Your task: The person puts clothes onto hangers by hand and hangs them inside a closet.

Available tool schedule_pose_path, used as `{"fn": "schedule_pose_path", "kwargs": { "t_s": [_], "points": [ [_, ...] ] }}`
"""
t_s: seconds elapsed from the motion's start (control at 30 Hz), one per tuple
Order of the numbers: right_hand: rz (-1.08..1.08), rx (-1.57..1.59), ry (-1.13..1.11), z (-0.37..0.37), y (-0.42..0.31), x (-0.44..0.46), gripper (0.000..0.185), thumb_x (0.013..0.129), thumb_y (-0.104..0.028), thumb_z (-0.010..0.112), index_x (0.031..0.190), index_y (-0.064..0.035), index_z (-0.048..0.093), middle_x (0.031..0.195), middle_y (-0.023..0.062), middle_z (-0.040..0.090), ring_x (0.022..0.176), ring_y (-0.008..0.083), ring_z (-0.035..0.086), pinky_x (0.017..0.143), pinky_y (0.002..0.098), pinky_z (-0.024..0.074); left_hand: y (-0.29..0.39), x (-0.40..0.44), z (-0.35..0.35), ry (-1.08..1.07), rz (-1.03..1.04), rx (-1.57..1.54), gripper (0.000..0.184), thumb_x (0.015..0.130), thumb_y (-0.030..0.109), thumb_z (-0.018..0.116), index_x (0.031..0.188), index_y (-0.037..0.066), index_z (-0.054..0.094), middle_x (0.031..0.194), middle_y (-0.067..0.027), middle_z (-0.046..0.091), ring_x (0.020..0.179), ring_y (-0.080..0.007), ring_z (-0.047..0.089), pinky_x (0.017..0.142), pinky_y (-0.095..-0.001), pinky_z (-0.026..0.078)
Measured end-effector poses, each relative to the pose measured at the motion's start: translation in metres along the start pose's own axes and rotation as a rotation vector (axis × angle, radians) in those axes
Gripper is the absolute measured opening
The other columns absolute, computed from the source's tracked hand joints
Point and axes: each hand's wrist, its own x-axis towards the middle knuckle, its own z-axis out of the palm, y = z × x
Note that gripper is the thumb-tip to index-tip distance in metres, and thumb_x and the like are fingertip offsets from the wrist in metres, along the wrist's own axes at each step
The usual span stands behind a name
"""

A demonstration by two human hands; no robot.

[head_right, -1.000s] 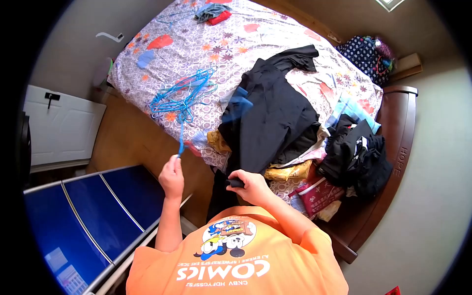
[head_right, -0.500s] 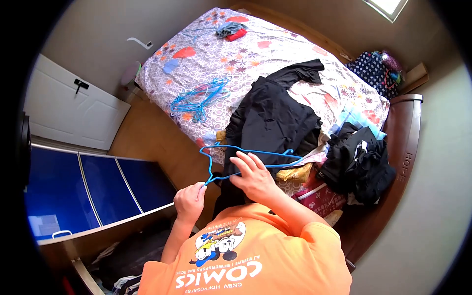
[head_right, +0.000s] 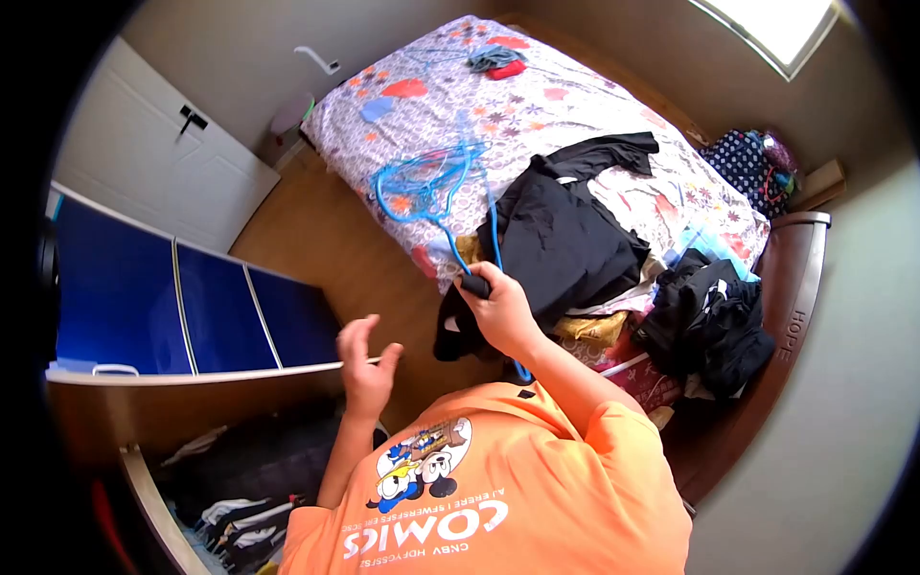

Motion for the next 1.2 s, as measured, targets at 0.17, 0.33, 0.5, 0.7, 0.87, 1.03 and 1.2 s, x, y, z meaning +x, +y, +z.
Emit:
{"fn": "schedule_pose_path", "kwargs": {
  "t_s": [0.17, 0.33, 0.5, 0.7, 0.87, 1.03, 1.2],
  "points": [
    [0.194, 0.47, -0.16, 0.057, -0.046, -0.023, 0.008, 0.09, -0.013, 0.061, 0.092, -0.0052, 0.058, 0.074, -0.0052, 0.051, 0.067, 0.0026, 0.045, 0.059, 0.0184, 0.0384, -0.012, -0.042, -0.019, -0.155, -0.188, -0.39, 0.051, 0.071, -0.001, 0.07, 0.119, 0.003, 0.053, 0.118, -0.0109, 0.054, 0.106, -0.0215, 0.054, 0.089, -0.0305, 0.044],
    [0.344, 0.88, -0.262, 0.09, -0.093, -0.05, 0.005, 0.091, -0.009, 0.058, 0.095, -0.0071, 0.059, 0.079, -0.0051, 0.055, 0.067, 0.0019, 0.05, 0.059, 0.0169, 0.0402, -0.049, -0.063, -0.056, 0.038, -0.476, -0.706, 0.018, 0.082, -0.001, 0.059, 0.1, 0.001, 0.062, 0.104, -0.007, 0.061, 0.088, -0.0139, 0.058, 0.08, -0.0243, 0.045],
    [0.23, 0.835, -0.261, 0.092, -0.098, -0.059, 0.009, 0.089, -0.007, 0.061, 0.098, -0.0072, 0.058, 0.078, -0.0074, 0.053, 0.071, 0.0006, 0.048, 0.063, 0.0158, 0.0382, -0.053, -0.054, -0.101, 0.085, -0.698, -0.783, 0.013, 0.087, 0.001, 0.051, 0.097, 0.003, 0.06, 0.083, 0.0019, 0.058, 0.076, -0.0043, 0.051, 0.07, -0.0182, 0.04],
    [0.177, 0.664, -0.195, 0.08, -0.073, -0.055, 0.013, 0.086, -0.012, 0.066, 0.095, -0.0064, 0.057, 0.078, -0.0067, 0.054, 0.069, 0.0016, 0.049, 0.063, 0.0162, 0.0399, -0.031, -0.025, -0.158, 0.158, -0.796, -1.259, 0.013, 0.08, 0.007, 0.047, 0.088, 0.003, 0.056, 0.08, -0.0039, 0.06, 0.072, -0.0113, 0.056, 0.068, -0.0226, 0.044],
    [0.133, 0.505, -0.182, 0.073, -0.057, -0.053, 0.013, 0.086, -0.013, 0.067, 0.092, -0.0066, 0.057, 0.077, -0.0073, 0.053, 0.07, 0.001, 0.045, 0.063, 0.016, 0.0374, -0.012, -0.018, -0.173, 0.023, -0.451, -0.468, 0.017, 0.072, 0.002, 0.07, 0.077, 0.004, 0.054, 0.072, 0.0001, 0.057, 0.064, -0.011, 0.053, 0.063, -0.0233, 0.043],
    [-0.023, 0.421, -0.166, 0.074, -0.058, -0.055, 0.011, 0.087, -0.011, 0.066, 0.089, -0.0062, 0.056, 0.076, -0.0087, 0.048, 0.07, 0.0011, 0.04, 0.063, 0.0159, 0.0339, -0.034, -0.021, -0.153, -0.172, -0.314, -0.106, 0.021, 0.067, 0.005, 0.073, 0.082, 0.004, 0.059, 0.08, -0.0078, 0.057, 0.081, -0.0251, 0.054, 0.072, -0.0331, 0.046],
    [-0.11, 0.208, -0.24, 0.084, -0.056, -0.057, 0.013, 0.085, -0.01, 0.067, 0.089, -0.0049, 0.056, 0.073, -0.0057, 0.049, 0.069, 0.0047, 0.042, 0.063, 0.0202, 0.0383, -0.086, -0.055, -0.095, 0.021, -0.37, 0.324, 0.01, 0.072, 0.006, 0.061, 0.081, 0.01, 0.062, 0.086, -0.0096, 0.056, 0.083, -0.0293, 0.054, 0.072, -0.0375, 0.047]
  ]
}}
